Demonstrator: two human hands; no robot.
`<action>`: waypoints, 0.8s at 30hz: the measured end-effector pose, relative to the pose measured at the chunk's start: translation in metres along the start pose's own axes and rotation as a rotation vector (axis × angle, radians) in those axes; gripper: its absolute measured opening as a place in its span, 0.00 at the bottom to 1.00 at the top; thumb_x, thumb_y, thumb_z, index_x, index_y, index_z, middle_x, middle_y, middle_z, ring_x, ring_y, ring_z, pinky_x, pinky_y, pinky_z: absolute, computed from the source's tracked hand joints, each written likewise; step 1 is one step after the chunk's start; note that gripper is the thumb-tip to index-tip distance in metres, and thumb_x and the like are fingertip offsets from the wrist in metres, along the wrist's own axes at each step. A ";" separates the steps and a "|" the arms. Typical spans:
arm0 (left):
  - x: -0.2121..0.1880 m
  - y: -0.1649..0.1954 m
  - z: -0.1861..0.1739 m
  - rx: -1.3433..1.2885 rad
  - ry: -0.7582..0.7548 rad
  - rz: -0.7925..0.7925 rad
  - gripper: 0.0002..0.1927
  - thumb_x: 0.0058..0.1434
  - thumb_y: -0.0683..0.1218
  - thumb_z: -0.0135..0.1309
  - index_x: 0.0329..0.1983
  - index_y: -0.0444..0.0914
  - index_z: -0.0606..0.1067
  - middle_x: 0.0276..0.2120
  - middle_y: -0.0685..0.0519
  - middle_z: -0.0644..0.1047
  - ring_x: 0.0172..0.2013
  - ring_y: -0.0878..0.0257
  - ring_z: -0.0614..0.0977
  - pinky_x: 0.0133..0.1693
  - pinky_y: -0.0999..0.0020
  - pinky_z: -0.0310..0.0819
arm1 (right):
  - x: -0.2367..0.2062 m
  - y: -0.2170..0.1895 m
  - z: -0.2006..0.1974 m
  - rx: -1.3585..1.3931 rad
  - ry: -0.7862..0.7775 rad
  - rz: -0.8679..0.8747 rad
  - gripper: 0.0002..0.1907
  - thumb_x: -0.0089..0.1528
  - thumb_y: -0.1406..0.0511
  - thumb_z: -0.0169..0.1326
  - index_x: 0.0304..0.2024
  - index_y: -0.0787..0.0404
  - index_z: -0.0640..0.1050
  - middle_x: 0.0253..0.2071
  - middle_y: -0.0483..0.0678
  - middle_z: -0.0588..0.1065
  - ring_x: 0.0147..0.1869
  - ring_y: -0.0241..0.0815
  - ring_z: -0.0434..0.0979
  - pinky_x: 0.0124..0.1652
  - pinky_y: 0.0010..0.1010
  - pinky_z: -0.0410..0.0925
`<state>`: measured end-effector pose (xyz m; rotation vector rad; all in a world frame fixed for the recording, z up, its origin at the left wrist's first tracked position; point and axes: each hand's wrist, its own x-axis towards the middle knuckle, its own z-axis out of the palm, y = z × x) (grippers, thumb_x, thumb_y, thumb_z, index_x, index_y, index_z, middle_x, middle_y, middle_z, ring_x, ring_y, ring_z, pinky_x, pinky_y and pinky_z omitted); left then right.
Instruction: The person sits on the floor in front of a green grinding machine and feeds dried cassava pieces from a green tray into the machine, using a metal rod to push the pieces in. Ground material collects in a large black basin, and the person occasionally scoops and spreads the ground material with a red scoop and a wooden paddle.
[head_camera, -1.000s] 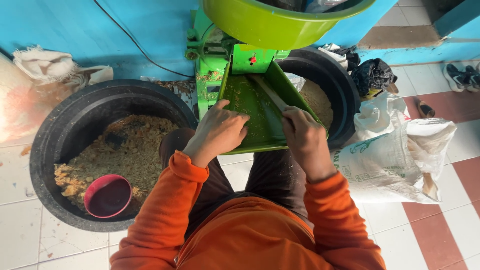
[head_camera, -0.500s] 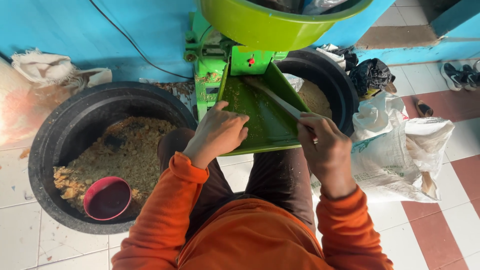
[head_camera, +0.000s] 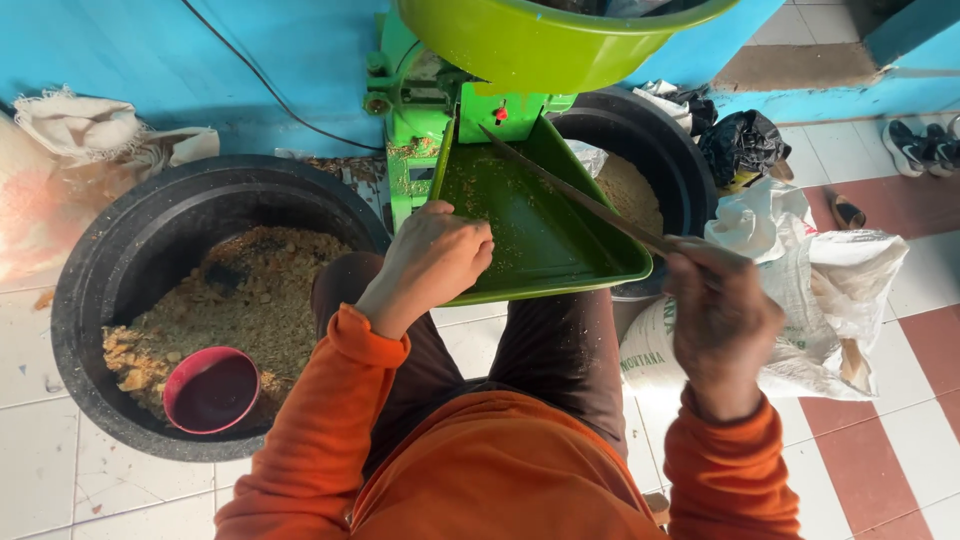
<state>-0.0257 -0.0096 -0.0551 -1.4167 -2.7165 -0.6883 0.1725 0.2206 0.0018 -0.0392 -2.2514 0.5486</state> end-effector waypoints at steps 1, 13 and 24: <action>0.000 0.000 0.001 -0.009 0.018 -0.015 0.07 0.67 0.44 0.56 0.34 0.38 0.80 0.26 0.48 0.81 0.30 0.55 0.81 0.48 0.60 0.79 | -0.003 0.006 -0.002 0.002 0.000 0.007 0.05 0.75 0.71 0.55 0.51 0.65 0.72 0.39 0.50 0.80 0.34 0.35 0.81 0.30 0.21 0.73; 0.005 0.008 0.004 -0.112 0.399 -0.024 0.11 0.67 0.38 0.52 0.51 0.29 0.73 0.51 0.42 0.76 0.35 0.50 0.84 0.37 0.61 0.81 | -0.017 0.043 0.008 0.101 -0.034 0.158 0.04 0.74 0.72 0.53 0.47 0.64 0.71 0.34 0.48 0.77 0.35 0.32 0.78 0.34 0.23 0.71; -0.008 0.036 -0.004 -0.089 0.441 -0.128 0.07 0.67 0.43 0.54 0.47 0.37 0.76 0.36 0.48 0.81 0.30 0.51 0.83 0.32 0.58 0.77 | -0.023 0.072 0.007 0.118 -0.084 0.068 0.05 0.72 0.72 0.54 0.47 0.66 0.70 0.44 0.53 0.80 0.37 0.34 0.80 0.36 0.23 0.74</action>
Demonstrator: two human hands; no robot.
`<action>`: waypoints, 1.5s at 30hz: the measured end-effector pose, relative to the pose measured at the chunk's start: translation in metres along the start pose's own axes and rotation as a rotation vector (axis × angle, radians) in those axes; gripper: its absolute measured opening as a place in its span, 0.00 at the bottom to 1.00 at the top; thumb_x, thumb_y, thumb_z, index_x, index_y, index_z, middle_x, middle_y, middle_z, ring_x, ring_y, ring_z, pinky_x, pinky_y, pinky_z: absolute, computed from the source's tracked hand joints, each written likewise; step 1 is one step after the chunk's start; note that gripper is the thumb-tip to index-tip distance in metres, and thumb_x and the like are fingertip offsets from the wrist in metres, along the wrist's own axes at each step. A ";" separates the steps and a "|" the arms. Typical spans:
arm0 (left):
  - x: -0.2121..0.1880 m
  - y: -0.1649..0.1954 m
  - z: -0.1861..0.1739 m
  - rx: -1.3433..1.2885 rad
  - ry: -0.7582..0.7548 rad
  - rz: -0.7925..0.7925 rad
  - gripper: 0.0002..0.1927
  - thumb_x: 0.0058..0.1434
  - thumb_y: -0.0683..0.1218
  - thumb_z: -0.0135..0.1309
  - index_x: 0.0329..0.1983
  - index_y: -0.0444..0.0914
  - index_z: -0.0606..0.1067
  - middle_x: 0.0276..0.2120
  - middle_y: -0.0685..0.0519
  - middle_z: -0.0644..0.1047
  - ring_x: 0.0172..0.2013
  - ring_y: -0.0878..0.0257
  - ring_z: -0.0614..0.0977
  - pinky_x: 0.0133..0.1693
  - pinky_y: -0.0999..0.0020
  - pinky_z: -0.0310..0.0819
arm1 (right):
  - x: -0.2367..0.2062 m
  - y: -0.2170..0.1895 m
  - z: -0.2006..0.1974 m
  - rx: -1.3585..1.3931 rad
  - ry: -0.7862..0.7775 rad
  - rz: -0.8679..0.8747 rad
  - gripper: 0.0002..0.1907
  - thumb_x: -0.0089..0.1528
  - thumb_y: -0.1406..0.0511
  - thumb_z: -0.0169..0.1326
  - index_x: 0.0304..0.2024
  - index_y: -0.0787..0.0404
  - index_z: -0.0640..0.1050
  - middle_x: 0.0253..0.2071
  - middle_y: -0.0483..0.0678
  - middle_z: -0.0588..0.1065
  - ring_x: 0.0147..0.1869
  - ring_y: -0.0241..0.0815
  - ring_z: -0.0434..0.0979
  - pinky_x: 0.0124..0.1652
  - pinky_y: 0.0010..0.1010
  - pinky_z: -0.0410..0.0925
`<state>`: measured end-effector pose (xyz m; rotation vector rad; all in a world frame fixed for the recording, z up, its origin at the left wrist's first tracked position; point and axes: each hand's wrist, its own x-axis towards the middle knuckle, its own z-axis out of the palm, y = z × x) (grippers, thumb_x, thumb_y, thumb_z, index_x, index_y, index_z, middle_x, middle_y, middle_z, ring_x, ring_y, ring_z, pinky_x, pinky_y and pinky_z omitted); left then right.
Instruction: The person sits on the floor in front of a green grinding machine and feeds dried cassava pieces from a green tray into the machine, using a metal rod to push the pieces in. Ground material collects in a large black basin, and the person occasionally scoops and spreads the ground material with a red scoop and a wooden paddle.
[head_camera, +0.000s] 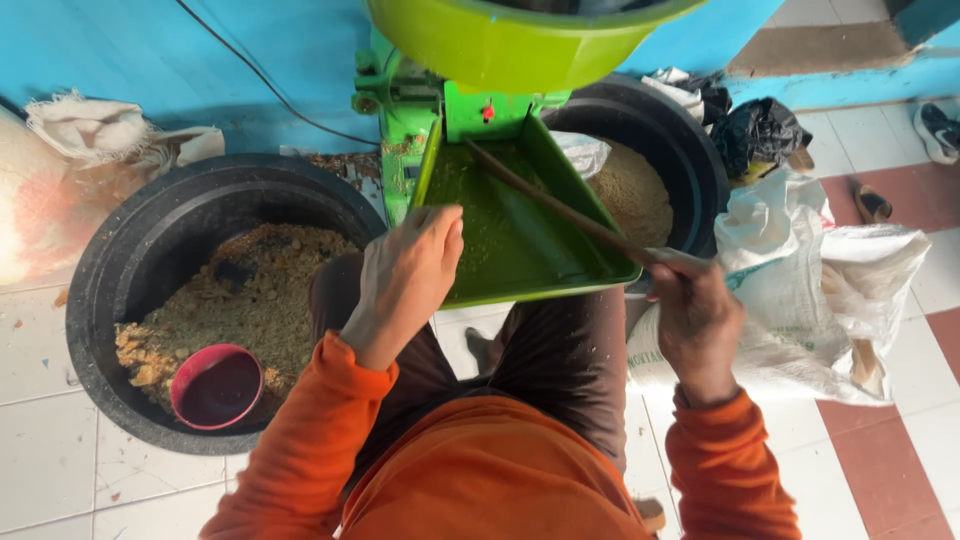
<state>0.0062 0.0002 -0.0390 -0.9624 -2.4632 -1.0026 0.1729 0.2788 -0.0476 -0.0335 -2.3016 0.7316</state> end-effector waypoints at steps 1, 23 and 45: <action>0.004 0.000 0.000 0.012 0.015 0.014 0.07 0.66 0.44 0.55 0.46 0.38 0.77 0.35 0.48 0.81 0.29 0.51 0.82 0.31 0.58 0.76 | 0.001 0.005 -0.006 0.075 0.029 0.030 0.05 0.72 0.72 0.53 0.49 0.65 0.70 0.46 0.53 0.79 0.38 0.34 0.80 0.37 0.23 0.74; 0.050 0.000 0.014 -0.113 0.119 -0.107 0.06 0.66 0.43 0.59 0.43 0.35 0.79 0.31 0.51 0.83 0.25 0.63 0.84 0.25 0.72 0.77 | 0.092 0.111 0.067 0.445 -0.126 0.101 0.08 0.68 0.72 0.56 0.50 0.63 0.75 0.60 0.55 0.72 0.61 0.43 0.75 0.56 0.28 0.71; 0.021 -0.003 0.012 0.008 0.252 -0.009 0.05 0.68 0.46 0.59 0.38 0.40 0.76 0.26 0.53 0.79 0.24 0.56 0.81 0.26 0.61 0.73 | 0.045 0.026 0.053 -0.017 -0.262 -0.336 0.10 0.68 0.61 0.66 0.39 0.57 0.78 0.34 0.44 0.79 0.36 0.44 0.79 0.37 0.33 0.71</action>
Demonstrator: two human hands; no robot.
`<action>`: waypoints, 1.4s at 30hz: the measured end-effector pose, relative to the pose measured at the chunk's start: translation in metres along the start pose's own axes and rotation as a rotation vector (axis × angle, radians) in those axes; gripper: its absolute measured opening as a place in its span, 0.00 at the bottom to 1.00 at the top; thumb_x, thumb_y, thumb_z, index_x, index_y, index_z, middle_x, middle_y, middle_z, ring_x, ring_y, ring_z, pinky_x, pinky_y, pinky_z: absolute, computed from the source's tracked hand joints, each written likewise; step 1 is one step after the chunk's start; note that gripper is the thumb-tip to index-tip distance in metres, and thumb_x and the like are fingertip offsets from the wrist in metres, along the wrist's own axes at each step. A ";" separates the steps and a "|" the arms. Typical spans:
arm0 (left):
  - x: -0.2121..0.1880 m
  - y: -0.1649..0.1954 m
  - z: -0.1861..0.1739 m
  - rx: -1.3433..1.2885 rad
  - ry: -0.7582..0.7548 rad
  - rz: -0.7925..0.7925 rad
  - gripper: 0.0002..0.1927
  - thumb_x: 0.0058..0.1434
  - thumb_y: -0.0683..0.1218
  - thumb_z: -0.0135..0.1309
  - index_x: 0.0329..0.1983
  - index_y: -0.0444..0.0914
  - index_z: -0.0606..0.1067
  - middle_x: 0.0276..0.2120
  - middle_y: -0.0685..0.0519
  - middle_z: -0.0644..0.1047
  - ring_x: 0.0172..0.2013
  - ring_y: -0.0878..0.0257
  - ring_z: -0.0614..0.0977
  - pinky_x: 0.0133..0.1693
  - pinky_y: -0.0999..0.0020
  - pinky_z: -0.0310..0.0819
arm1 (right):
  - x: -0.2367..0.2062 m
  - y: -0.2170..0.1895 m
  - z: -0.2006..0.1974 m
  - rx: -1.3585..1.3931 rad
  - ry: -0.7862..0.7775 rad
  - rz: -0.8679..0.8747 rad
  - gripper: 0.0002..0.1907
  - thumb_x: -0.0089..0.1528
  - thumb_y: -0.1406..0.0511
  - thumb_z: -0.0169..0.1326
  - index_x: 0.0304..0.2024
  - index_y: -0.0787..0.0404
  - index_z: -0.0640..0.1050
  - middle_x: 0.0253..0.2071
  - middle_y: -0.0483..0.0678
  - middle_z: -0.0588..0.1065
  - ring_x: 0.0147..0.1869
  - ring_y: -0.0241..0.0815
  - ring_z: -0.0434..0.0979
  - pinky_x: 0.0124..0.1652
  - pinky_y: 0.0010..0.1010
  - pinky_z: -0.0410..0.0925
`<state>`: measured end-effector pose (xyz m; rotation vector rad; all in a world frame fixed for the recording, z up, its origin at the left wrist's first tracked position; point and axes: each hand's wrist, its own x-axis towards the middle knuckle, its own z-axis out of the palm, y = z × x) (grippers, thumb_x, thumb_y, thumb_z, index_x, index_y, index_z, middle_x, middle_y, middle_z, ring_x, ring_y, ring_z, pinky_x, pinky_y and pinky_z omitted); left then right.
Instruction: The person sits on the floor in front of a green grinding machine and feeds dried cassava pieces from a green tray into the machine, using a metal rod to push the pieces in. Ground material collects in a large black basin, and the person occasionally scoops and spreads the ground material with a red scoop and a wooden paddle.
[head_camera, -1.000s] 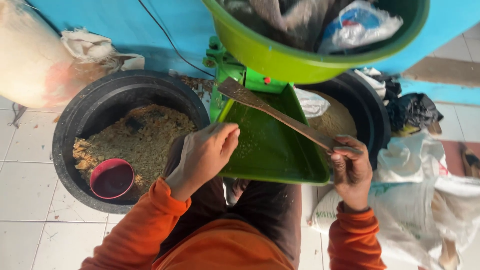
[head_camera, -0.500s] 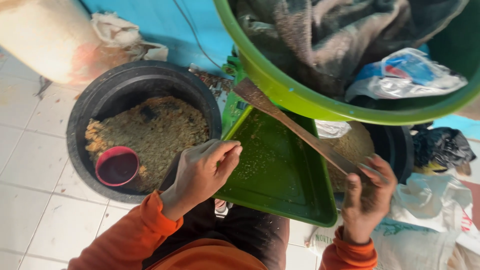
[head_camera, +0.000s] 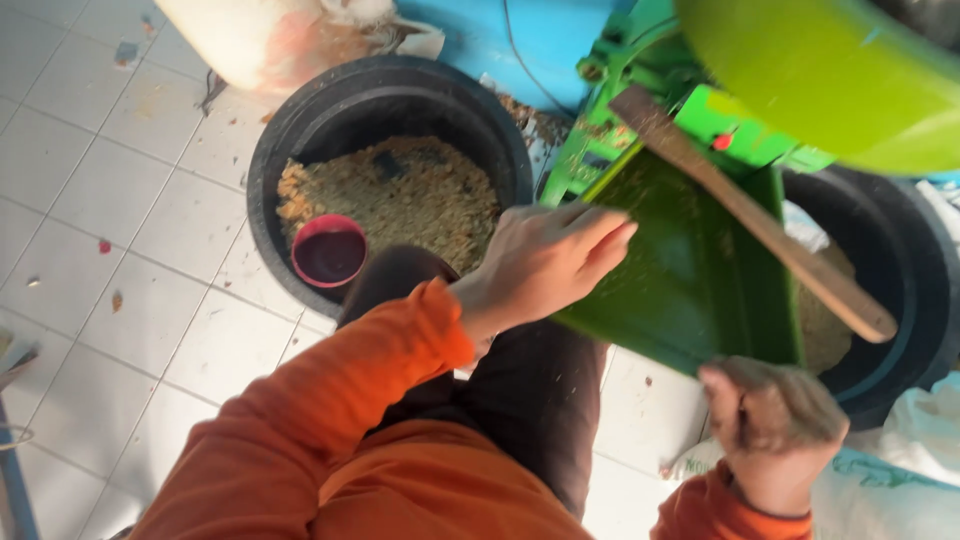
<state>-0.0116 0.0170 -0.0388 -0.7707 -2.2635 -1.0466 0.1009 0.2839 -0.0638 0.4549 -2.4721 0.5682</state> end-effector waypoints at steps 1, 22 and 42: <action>-0.003 0.001 0.000 0.013 -0.012 0.010 0.06 0.68 0.46 0.59 0.37 0.40 0.76 0.26 0.52 0.79 0.23 0.55 0.80 0.25 0.60 0.72 | -0.007 -0.001 0.001 -0.009 0.019 -0.006 0.12 0.69 0.61 0.66 0.38 0.57 0.76 0.34 0.44 0.78 0.36 0.45 0.78 0.38 0.33 0.70; -0.155 -0.207 -0.158 -0.077 0.114 -0.584 0.12 0.71 0.51 0.53 0.49 0.39 0.79 0.41 0.48 0.83 0.39 0.55 0.87 0.40 0.62 0.81 | 0.006 -0.166 0.093 0.091 -0.084 -0.336 0.10 0.58 0.63 0.66 0.39 0.57 0.80 0.42 0.48 0.79 0.43 0.48 0.78 0.42 0.39 0.71; -0.290 -0.457 -0.191 0.207 -0.282 -1.940 0.16 0.57 0.39 0.56 0.50 0.35 0.77 0.42 0.37 0.82 0.46 0.42 0.84 0.46 0.52 0.81 | 0.099 -0.240 0.553 0.754 -1.134 0.672 0.41 0.61 0.56 0.63 0.71 0.59 0.59 0.71 0.55 0.60 0.72 0.51 0.61 0.64 0.42 0.63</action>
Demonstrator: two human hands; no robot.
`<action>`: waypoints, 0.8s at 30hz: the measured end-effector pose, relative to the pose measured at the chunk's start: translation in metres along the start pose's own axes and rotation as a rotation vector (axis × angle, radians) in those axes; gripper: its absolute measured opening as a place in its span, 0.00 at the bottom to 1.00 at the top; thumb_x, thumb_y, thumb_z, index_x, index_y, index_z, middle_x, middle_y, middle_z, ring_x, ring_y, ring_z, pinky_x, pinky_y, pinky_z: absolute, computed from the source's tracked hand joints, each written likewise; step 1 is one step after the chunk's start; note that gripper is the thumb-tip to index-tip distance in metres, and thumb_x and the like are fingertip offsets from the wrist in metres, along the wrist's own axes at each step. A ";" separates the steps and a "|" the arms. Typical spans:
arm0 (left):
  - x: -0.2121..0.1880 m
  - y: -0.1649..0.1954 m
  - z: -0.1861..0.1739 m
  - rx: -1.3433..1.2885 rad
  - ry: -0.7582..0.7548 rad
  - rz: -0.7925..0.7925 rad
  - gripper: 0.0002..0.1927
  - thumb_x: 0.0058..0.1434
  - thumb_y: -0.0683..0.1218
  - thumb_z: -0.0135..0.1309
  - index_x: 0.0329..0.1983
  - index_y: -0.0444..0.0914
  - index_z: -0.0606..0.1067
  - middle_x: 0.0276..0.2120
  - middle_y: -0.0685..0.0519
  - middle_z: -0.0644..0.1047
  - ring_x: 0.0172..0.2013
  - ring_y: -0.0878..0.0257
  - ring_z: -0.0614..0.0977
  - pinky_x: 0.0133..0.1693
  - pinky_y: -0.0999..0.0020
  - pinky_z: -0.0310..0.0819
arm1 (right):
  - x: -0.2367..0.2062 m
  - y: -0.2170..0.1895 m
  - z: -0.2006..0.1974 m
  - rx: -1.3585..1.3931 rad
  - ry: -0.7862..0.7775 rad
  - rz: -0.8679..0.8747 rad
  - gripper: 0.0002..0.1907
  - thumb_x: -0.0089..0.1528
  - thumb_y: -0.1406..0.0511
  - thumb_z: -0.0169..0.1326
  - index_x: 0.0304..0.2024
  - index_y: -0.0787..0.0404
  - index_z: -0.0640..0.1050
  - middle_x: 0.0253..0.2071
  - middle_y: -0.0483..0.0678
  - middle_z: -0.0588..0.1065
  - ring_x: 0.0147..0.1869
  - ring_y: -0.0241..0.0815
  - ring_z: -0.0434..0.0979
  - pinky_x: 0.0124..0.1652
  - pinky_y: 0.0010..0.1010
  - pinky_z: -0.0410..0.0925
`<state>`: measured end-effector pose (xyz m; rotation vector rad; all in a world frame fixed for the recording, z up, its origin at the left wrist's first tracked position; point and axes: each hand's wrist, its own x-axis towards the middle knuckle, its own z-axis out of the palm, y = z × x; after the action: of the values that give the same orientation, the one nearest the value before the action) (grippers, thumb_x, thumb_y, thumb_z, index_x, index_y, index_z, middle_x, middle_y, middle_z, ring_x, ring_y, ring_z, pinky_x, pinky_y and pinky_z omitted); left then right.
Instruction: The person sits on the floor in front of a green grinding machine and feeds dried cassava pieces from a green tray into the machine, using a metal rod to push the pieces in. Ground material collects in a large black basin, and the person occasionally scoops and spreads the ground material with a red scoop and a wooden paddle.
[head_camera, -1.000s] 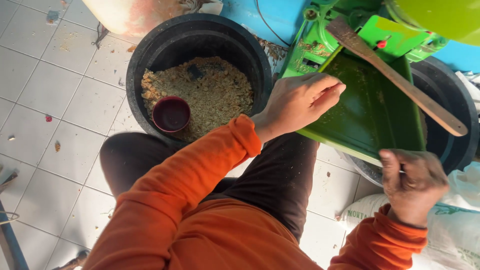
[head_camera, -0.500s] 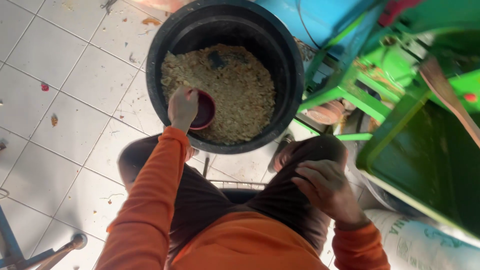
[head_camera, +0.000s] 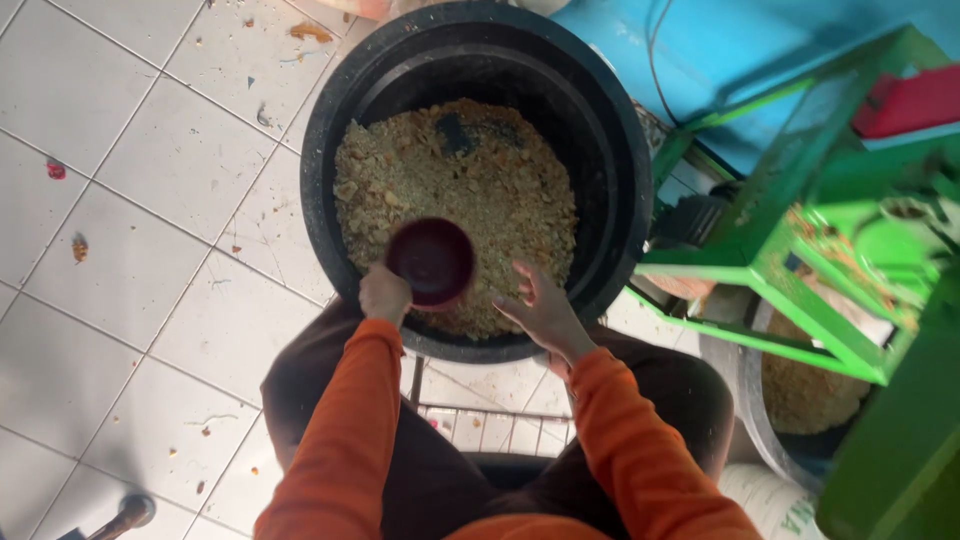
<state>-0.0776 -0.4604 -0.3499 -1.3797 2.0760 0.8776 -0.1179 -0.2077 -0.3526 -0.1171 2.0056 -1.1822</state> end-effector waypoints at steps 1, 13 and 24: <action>0.005 0.007 0.004 0.054 0.001 0.094 0.18 0.56 0.38 0.56 0.52 0.36 0.75 0.42 0.37 0.81 0.47 0.40 0.83 0.48 0.50 0.79 | 0.026 0.002 -0.001 0.077 -0.038 -0.010 0.46 0.61 0.57 0.64 0.73 0.58 0.54 0.74 0.54 0.54 0.75 0.51 0.55 0.67 0.44 0.58; 0.100 0.071 0.026 0.044 -0.203 0.370 0.35 0.66 0.53 0.50 0.72 0.37 0.53 0.52 0.34 0.75 0.48 0.38 0.81 0.47 0.46 0.76 | 0.239 0.008 -0.042 0.642 -0.461 0.265 0.54 0.52 0.58 0.68 0.75 0.53 0.54 0.69 0.53 0.64 0.71 0.52 0.67 0.62 0.47 0.69; 0.132 0.100 0.008 0.053 -0.296 0.429 0.41 0.64 0.57 0.53 0.73 0.35 0.51 0.57 0.40 0.72 0.50 0.43 0.80 0.47 0.49 0.76 | 0.472 -0.070 0.029 -0.660 0.636 0.100 0.55 0.52 0.55 0.71 0.73 0.61 0.55 0.69 0.65 0.52 0.71 0.65 0.51 0.67 0.49 0.54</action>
<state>-0.2185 -0.5070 -0.4234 -0.7276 2.1688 1.1102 -0.4424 -0.4750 -0.5798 0.0421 2.8663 -0.4697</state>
